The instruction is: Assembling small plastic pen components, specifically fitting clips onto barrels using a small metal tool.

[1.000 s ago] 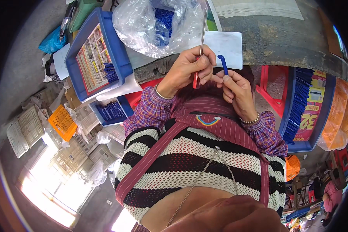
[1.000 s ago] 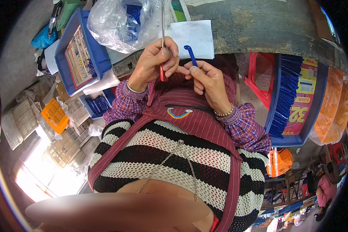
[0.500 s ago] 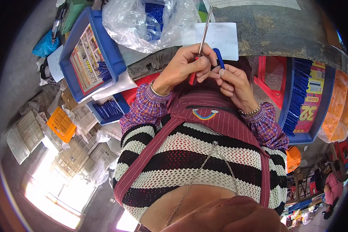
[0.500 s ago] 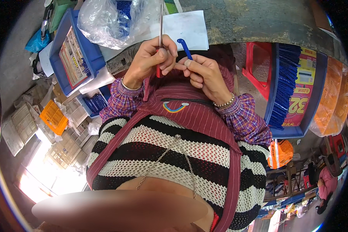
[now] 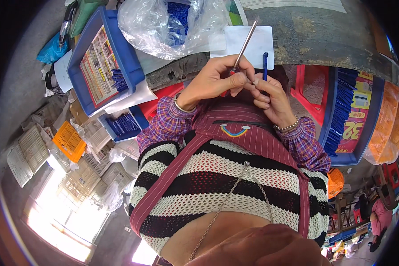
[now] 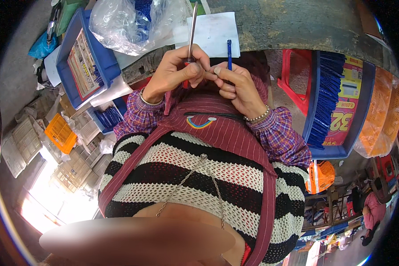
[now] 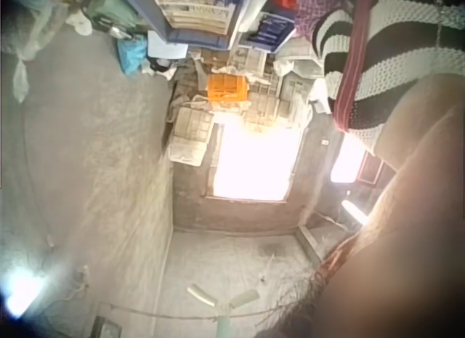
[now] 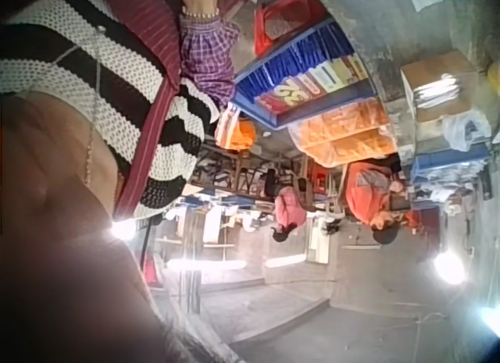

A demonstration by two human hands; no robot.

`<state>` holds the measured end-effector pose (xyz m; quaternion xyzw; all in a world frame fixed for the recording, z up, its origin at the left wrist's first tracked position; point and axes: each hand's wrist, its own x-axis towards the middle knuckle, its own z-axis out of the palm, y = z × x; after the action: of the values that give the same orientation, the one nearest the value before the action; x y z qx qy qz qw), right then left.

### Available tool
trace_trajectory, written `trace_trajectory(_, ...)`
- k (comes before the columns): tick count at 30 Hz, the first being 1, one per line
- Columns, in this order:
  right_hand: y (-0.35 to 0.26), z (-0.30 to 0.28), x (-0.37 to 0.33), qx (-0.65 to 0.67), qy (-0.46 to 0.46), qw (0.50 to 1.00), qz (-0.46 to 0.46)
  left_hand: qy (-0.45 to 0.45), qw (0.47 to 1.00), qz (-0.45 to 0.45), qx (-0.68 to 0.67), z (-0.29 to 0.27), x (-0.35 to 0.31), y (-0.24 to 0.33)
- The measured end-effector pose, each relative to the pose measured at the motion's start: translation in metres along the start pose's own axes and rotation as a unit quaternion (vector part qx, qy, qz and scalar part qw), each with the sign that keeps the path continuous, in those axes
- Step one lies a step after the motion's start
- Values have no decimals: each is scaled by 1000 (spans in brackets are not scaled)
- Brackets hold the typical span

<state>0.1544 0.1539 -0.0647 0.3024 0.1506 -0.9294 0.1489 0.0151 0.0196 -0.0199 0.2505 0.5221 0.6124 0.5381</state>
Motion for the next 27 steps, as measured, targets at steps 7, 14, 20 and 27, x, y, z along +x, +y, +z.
trace_trajectory(7,0,-1,1,-10,-6,1000,-2,-1,1000,-14,14,0,-2,1)
trace_trajectory(14,3,-1,3,-7,4,1000,5,-12,1000,-18,6,1,-2,-1)
trace_trajectory(20,6,8,-1,-115,46,990,-72,74,995,-43,58,0,-4,4)
trace_trajectory(27,6,10,-2,-152,52,983,-84,85,936,27,341,-1,-4,2)
